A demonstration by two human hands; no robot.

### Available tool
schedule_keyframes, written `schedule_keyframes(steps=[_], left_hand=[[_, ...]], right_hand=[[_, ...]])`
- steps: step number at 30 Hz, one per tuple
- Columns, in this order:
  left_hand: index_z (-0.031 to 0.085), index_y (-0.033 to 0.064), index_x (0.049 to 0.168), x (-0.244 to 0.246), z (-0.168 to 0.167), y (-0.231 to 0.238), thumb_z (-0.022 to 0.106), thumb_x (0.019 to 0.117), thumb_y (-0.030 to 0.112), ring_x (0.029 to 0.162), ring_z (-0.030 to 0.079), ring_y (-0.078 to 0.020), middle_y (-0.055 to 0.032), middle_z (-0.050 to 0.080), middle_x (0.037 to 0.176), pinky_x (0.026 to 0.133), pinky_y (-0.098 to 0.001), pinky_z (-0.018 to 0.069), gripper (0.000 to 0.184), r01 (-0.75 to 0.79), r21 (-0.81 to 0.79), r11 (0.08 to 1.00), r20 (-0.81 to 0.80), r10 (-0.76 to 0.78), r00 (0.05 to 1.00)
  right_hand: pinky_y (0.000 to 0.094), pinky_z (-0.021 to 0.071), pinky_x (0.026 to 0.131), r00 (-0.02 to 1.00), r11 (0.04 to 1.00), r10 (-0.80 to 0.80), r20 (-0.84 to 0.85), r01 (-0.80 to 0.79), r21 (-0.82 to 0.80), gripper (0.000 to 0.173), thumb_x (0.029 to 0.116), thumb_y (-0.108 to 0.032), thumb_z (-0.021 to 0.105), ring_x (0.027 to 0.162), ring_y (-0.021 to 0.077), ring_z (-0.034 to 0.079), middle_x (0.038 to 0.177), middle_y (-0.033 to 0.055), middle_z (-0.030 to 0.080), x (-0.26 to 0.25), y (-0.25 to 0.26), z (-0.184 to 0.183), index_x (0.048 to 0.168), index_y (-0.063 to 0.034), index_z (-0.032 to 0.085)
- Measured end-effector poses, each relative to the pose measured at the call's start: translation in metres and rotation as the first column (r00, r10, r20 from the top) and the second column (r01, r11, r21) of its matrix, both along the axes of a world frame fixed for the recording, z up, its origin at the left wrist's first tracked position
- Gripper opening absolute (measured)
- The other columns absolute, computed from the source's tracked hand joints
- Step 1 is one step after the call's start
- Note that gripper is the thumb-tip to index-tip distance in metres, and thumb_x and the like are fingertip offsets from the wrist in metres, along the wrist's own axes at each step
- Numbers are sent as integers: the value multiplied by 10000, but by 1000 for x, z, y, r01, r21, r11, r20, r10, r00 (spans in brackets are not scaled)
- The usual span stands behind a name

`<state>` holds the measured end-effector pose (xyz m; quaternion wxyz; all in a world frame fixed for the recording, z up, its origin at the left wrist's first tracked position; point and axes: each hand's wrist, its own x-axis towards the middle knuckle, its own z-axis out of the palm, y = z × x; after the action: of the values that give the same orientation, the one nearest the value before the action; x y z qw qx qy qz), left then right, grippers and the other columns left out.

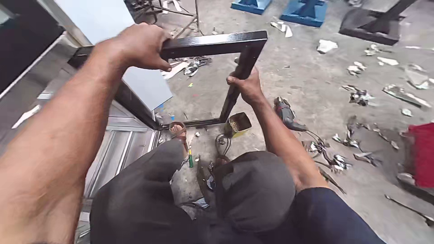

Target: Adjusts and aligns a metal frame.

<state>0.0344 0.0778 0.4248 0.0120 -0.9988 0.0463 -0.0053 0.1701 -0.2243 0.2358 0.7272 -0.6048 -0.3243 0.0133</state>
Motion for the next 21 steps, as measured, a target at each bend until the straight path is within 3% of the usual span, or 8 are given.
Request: schedule_keyframes(steps=[4,17,21], left_hand=[[645,86,1045,-5,2,0,856,824,329,795,645,-406,-171,649,844,694,-694,477,390,6,-25,1000,-21,-6,1000],[652,69,1040,-4,-1,-6,833,846,320,882,648,-483,-231,661,899,730,-739,462,365,-73,18,997,17,72,997],[645,61,1024,-5,-1,-4,825,847,340,883,648,-477,-224,659,894,732,-725,464,377,-54,39,998,30,53,998]], right_hand=[[443,639,811,995,994,91,33,-92,50,670,799,-79,855,826,244,733,917,118,716,5,0,-5,1321,36,451],[436,643,839,995,998,67,77,-68,10,656,822,-61,831,855,246,748,952,116,735,5,0,-6,1345,46,450],[413,644,813,993,998,63,101,-64,7,588,822,-81,835,822,212,745,914,79,741,5,0,-9,1291,33,500]])
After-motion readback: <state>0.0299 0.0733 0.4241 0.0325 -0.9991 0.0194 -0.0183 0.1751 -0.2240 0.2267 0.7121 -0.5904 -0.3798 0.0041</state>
